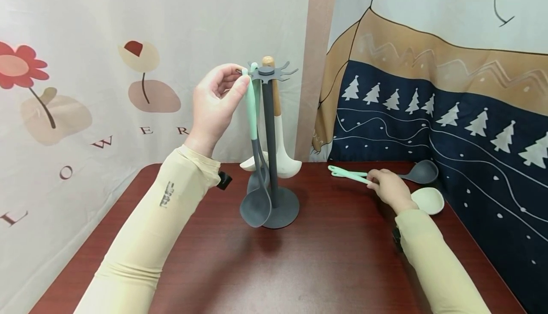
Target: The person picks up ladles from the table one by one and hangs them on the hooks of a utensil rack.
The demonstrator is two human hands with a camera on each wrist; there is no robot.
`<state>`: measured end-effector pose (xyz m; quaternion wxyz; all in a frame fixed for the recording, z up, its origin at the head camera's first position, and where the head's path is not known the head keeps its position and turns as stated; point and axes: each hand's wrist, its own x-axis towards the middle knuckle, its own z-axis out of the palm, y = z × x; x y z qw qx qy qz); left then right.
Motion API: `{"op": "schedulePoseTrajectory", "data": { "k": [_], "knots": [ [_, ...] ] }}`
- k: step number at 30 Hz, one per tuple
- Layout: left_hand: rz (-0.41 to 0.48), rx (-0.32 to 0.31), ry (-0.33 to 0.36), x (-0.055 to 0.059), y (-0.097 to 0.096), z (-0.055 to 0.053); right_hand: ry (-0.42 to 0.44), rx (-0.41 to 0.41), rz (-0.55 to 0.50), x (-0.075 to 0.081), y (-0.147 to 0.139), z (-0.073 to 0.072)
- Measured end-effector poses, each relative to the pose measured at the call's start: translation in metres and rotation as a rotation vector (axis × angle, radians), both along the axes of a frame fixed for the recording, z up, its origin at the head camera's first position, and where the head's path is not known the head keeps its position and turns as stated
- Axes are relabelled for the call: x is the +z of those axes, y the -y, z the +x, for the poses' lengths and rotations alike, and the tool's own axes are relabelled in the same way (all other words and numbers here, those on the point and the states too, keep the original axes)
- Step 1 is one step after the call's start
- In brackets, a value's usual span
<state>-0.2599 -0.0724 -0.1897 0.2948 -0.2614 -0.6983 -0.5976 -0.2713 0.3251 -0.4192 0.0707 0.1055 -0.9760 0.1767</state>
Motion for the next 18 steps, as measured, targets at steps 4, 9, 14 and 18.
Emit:
{"op": "schedulePoseTrajectory", "data": {
  "k": [4, 9, 14, 18],
  "knots": [
    [-0.003, 0.004, -0.001, 0.0, 0.0, 0.0, -0.028, 0.018, -0.043, 0.007, 0.005, 0.0],
    [-0.002, 0.003, -0.003, 0.0, 0.0, 0.0, -0.072, 0.029, -0.089, 0.013, 0.011, 0.001],
    [-0.003, 0.001, -0.003, 0.0, 0.0, 0.0, -0.13, 0.041, -0.145, 0.02, 0.019, 0.002],
    [-0.001, 0.0, -0.001, 0.0, 0.0, -0.001, -0.17, 0.048, -0.202, 0.027, 0.029, 0.003]
  ]
}}
